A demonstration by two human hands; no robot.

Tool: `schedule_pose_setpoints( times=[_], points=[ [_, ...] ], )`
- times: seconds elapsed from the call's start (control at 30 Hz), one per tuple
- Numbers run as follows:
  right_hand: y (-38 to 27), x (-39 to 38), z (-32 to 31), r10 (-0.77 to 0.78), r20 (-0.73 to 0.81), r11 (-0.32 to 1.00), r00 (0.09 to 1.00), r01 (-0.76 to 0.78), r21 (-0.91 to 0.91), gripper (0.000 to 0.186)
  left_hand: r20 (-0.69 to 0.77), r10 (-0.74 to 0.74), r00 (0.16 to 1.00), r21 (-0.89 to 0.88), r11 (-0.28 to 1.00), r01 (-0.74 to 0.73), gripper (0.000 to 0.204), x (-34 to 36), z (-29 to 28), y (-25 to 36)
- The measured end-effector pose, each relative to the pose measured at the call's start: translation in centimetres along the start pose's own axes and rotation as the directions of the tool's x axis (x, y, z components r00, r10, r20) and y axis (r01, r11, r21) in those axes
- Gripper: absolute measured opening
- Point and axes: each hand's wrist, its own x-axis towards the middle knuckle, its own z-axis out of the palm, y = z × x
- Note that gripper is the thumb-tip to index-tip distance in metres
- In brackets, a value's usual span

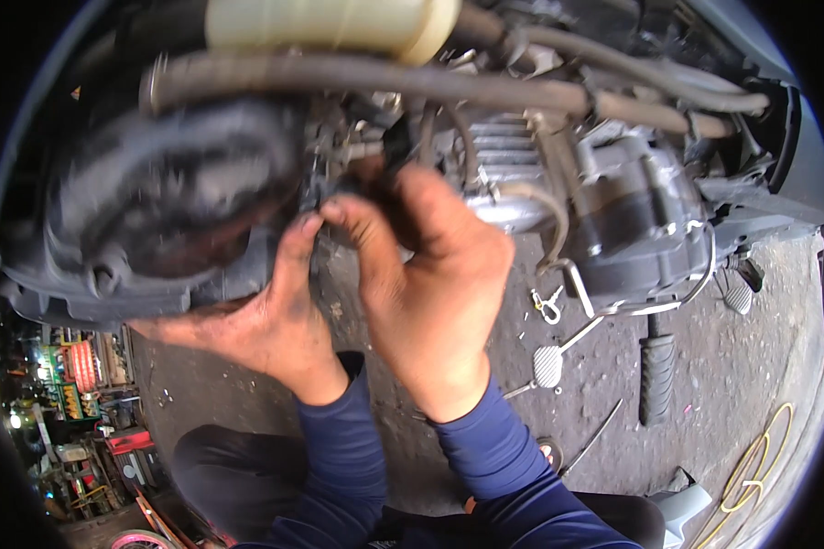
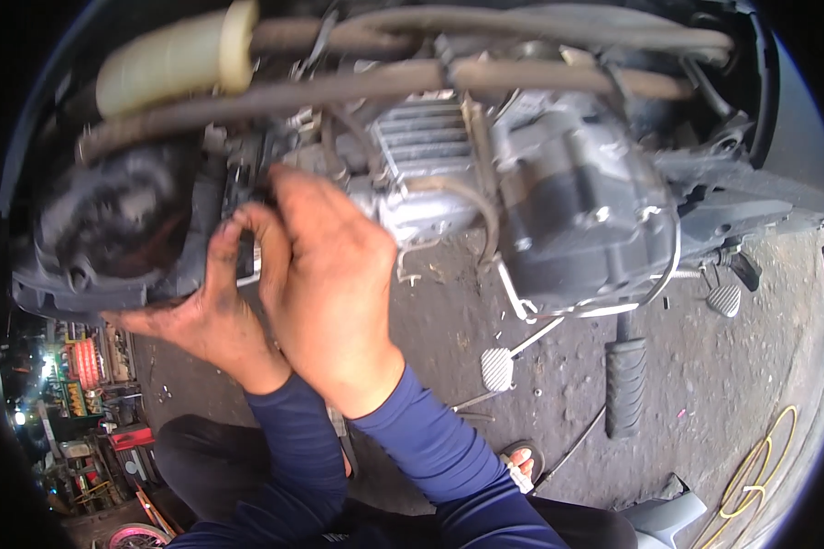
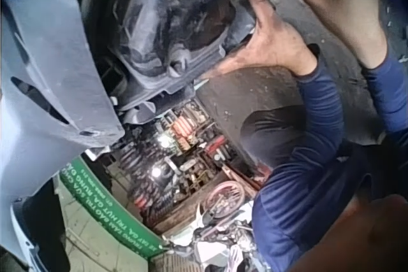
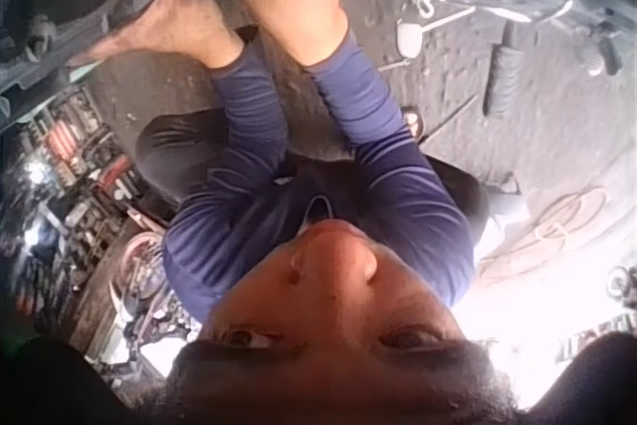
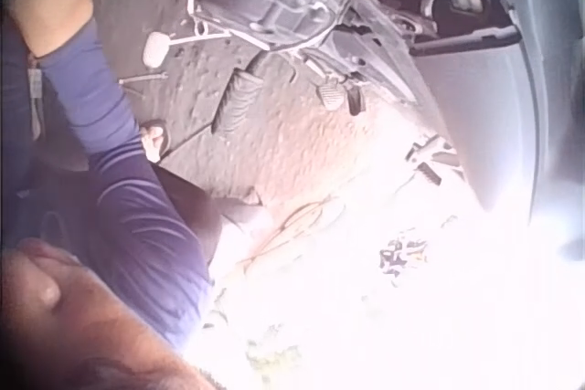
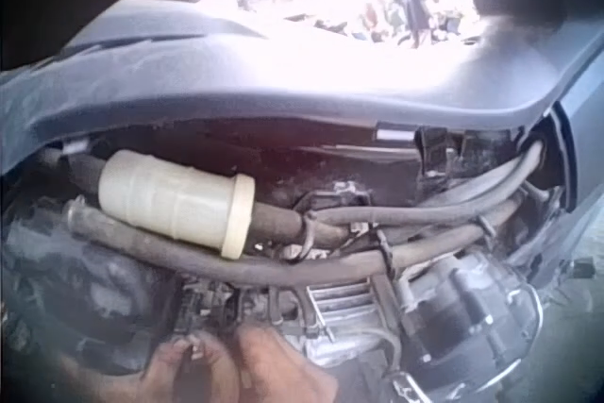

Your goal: Removing and adjusting internal components of a motorcycle engine using hand tools.

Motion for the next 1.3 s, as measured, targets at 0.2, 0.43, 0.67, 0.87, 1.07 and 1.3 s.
schedule_pose_setpoints(
  times=[0.2,0.43,0.67,0.87,1.07,1.3],
  points=[
    [-0.1,0.9,0.0,0.016,-0.022,1.0,1.0,-0.015,0.018,0.011,-0.016,-0.21,0.978,-0.45,0.875,0.18,0.081,-1.4,2.0,-0.1],
    [-0.9,0.8,0.0,0.063,0.018,0.994,0.998,-0.065,0.092,0.008,0.049,-0.389,0.92,-0.76,0.583,0.287,0.077,-2.8,3.1,0.8],
    [-1.2,-0.4,0.2,0.167,0.031,0.971,0.985,-0.17,0.168,0.019,0.046,-0.391,0.919,-0.752,0.592,0.29,0.084,-3.2,3.2,0.6],
    [-1.3,-0.7,0.8,0.242,-0.006,0.937,0.97,-0.232,0.26,0.021,0.002,-0.382,0.924,-0.733,0.628,0.261,0.085,-2.9,3.4,0.4],
    [-0.7,-1.2,0.5,0.27,-0.004,0.916,0.963,-0.255,0.309,0.019,0.133,-0.467,0.874,-0.813,0.453,0.365,0.082,-2.1,1.6,3.5],
    [0.6,-0.6,0.4,0.144,0.14,0.775,0.98,-0.2,0.599,0.019,0.041,-0.367,0.929,-0.771,0.58,0.263,0.074,-2.7,3.3,0.6]
  ],
)
